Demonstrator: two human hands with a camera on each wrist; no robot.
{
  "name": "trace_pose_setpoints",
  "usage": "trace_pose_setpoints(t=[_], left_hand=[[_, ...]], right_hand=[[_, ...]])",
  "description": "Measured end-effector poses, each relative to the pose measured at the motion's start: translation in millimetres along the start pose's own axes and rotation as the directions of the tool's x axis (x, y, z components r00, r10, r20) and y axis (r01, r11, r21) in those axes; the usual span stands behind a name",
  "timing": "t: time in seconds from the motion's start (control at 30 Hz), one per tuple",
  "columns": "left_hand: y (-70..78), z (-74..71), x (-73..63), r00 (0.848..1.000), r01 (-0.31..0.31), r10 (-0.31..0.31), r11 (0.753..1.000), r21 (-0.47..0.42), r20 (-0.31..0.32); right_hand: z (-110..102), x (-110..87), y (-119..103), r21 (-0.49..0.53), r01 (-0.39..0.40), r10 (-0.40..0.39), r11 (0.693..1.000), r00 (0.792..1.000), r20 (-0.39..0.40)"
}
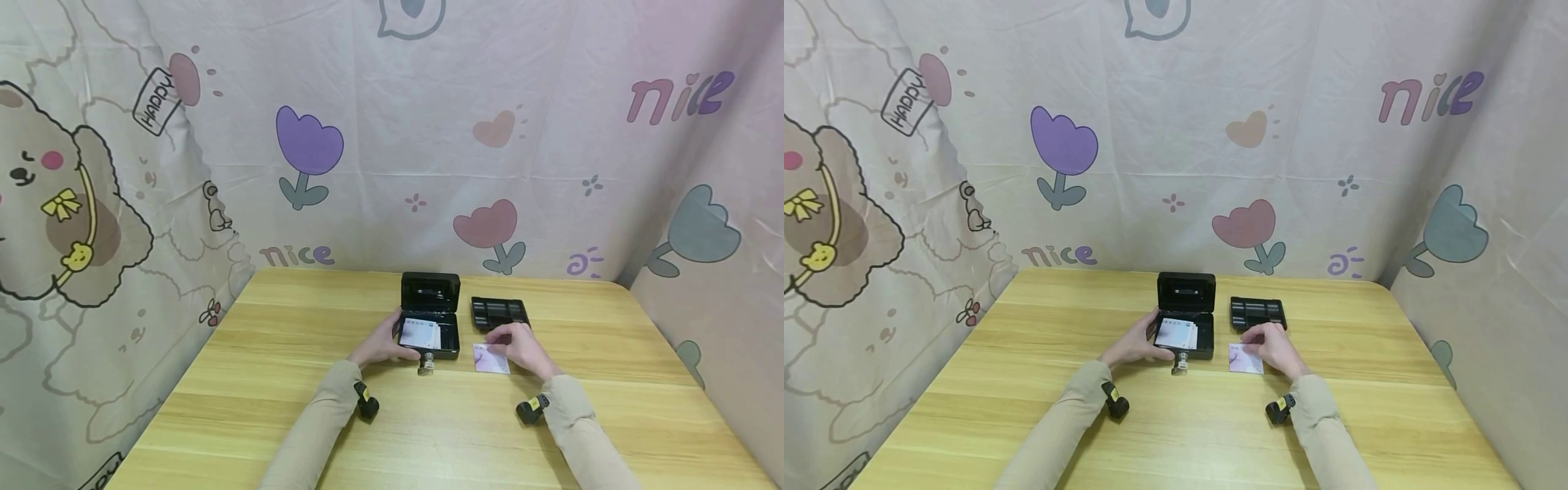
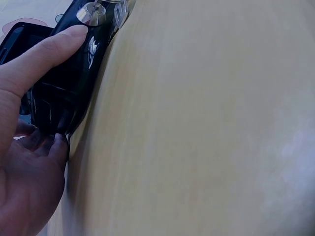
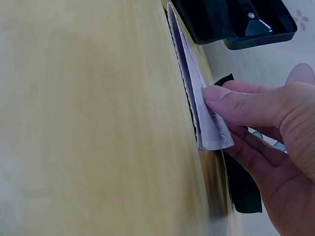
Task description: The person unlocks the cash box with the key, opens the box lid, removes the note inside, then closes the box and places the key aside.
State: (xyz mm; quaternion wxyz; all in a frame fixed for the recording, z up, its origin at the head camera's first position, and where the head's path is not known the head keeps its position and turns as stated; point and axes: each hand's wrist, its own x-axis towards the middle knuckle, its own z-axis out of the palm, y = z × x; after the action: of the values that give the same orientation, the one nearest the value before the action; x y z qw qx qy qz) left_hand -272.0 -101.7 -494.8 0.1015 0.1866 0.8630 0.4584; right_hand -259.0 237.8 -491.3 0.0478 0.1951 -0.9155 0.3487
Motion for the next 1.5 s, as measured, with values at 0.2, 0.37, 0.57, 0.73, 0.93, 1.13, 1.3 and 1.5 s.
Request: trace_pose_setpoints(t=[0.2,0.37,0.57,0.73,0.93,1.13,1.3,1.5], left_hand=[[-0.9,0.2,0.5,1.0,-0.002,0.002,1.0,-0.004,-0.004],[-1.1,0.4,1.0,1.0,-0.003,0.003,1.0,-0.005,0.0],[0.2,0.2,0.8,1.0,-0.005,0.005,1.0,-0.005,0.003],[0.6,0.5,0.7,1.0,-0.007,0.007,1.0,-0.019,0.005],[-1.4,0.6,1.6,1.0,0.014,-0.014,1.0,-0.018,0.002],[-0.6,0.2,0.8,1.0,0.012,-0.012,1.0,-0.007,0.002],[1.8,-0.4,-0.4,1.0,0.008,-0.008,1.0,0.007,0.003],[3.4,0.2,-1.2,1.0,0.015,-0.015,1.0,0.0,0.0]], right_hand=[[0.9,-0.4,-0.2,-0.012,0.009,-0.009,1.0,1.0,-0.011],[1.9,-1.0,1.2,-0.001,0.02,-0.02,1.0,1.0,-0.021],[-1.1,1.5,-1.9,0.015,0.032,-0.031,0.999,0.998,-0.056],[-6.1,3.7,-10.4,0.036,0.026,-0.022,0.999,0.995,-0.099],[-8.7,8.9,-25.8,0.093,0.041,-0.031,0.995,0.993,-0.112],[-5.8,20.9,-40.7,0.17,0.074,-0.067,0.983,0.997,-0.046],[-1.9,30.9,-54.2,0.223,0.097,-0.106,0.97,0.994,0.03],[4.2,40.5,-66.9,0.205,0.113,-0.132,0.972,0.988,0.084]])
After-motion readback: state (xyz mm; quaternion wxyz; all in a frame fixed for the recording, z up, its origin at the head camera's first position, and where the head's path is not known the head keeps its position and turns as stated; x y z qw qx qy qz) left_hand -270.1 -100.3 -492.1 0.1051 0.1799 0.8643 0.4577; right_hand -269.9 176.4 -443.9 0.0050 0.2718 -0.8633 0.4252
